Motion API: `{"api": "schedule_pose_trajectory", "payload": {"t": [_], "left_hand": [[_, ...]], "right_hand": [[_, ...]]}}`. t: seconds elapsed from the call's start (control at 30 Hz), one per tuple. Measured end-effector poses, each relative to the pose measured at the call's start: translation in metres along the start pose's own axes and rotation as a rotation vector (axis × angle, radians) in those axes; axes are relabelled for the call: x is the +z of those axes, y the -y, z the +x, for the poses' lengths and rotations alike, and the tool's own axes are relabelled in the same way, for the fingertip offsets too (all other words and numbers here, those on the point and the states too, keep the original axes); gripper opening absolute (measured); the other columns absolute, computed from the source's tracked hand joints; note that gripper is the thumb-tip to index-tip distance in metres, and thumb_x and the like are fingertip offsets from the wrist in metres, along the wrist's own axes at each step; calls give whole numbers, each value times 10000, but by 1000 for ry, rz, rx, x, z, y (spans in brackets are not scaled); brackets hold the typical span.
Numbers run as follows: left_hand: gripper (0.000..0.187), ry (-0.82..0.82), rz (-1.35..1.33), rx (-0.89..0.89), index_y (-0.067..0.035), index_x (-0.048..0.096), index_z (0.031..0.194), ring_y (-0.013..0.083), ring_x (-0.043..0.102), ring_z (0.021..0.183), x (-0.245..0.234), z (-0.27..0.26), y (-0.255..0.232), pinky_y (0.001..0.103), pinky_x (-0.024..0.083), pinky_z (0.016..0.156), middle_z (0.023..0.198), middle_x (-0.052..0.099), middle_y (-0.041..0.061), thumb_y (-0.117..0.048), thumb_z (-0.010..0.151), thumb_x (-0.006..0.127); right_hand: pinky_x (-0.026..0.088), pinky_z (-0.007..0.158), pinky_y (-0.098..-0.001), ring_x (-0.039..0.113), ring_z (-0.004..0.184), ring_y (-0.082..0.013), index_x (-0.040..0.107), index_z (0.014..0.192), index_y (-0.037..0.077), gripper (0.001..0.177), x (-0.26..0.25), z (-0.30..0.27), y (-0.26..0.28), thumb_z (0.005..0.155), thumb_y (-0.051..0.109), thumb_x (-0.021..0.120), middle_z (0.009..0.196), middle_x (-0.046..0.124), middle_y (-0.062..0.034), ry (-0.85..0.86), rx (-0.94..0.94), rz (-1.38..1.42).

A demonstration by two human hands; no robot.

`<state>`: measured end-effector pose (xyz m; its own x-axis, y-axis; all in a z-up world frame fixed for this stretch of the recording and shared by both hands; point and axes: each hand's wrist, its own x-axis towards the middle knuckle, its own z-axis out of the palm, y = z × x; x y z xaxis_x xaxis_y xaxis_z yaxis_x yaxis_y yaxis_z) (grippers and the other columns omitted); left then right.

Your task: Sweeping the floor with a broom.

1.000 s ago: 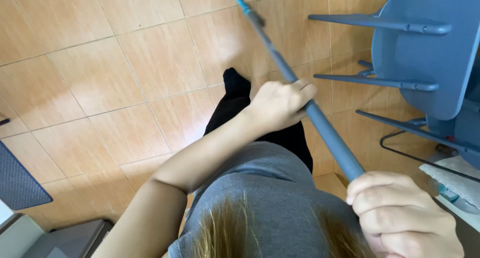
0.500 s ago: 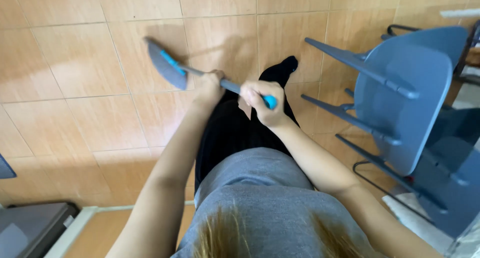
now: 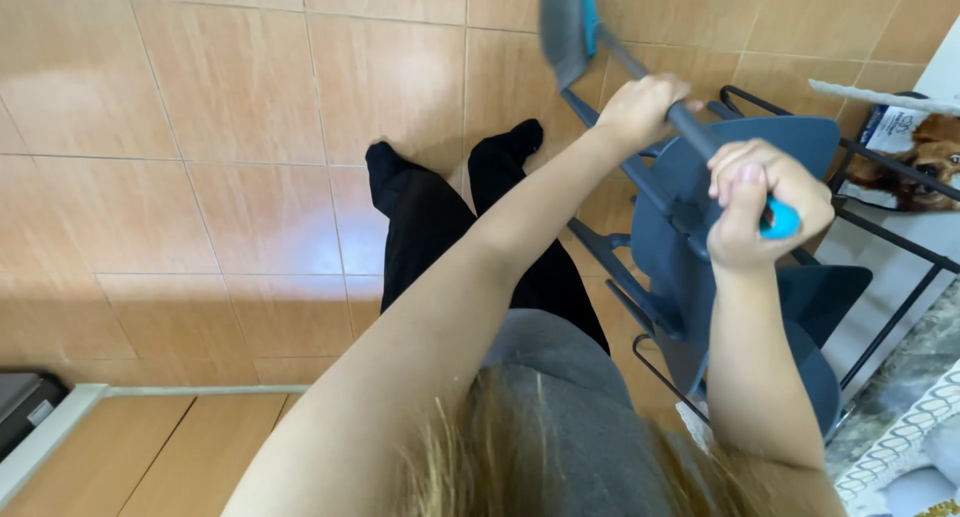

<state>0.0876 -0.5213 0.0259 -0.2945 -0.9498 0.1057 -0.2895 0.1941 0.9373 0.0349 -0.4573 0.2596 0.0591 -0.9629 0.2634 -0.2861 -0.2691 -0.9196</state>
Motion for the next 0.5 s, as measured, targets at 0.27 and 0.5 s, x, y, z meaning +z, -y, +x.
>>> {"api": "schedule_pose_trajectory", "payload": {"t": [0.27, 0.5], "left_hand": [[349, 153, 37, 250, -87, 629, 737, 325, 713, 720, -70, 25, -113, 450, 558, 609, 769, 702, 93, -380, 911, 704], [117, 221, 294, 276, -151, 705, 789, 290, 711, 649, -242, -41, -169, 423, 549, 541, 728, 689, 77, -252, 848, 718]], "right_hand": [[570, 626, -384, 573, 551, -215, 494, 740, -11, 271, -43, 35, 95, 996, 50, 556, 636, 545, -113, 65, -212, 72], [598, 679, -389, 647, 573, -182, 547, 700, 98, 321, 10, 94, 191, 941, 246, 699, 619, 584, -5, 717, -282, 326]]}}
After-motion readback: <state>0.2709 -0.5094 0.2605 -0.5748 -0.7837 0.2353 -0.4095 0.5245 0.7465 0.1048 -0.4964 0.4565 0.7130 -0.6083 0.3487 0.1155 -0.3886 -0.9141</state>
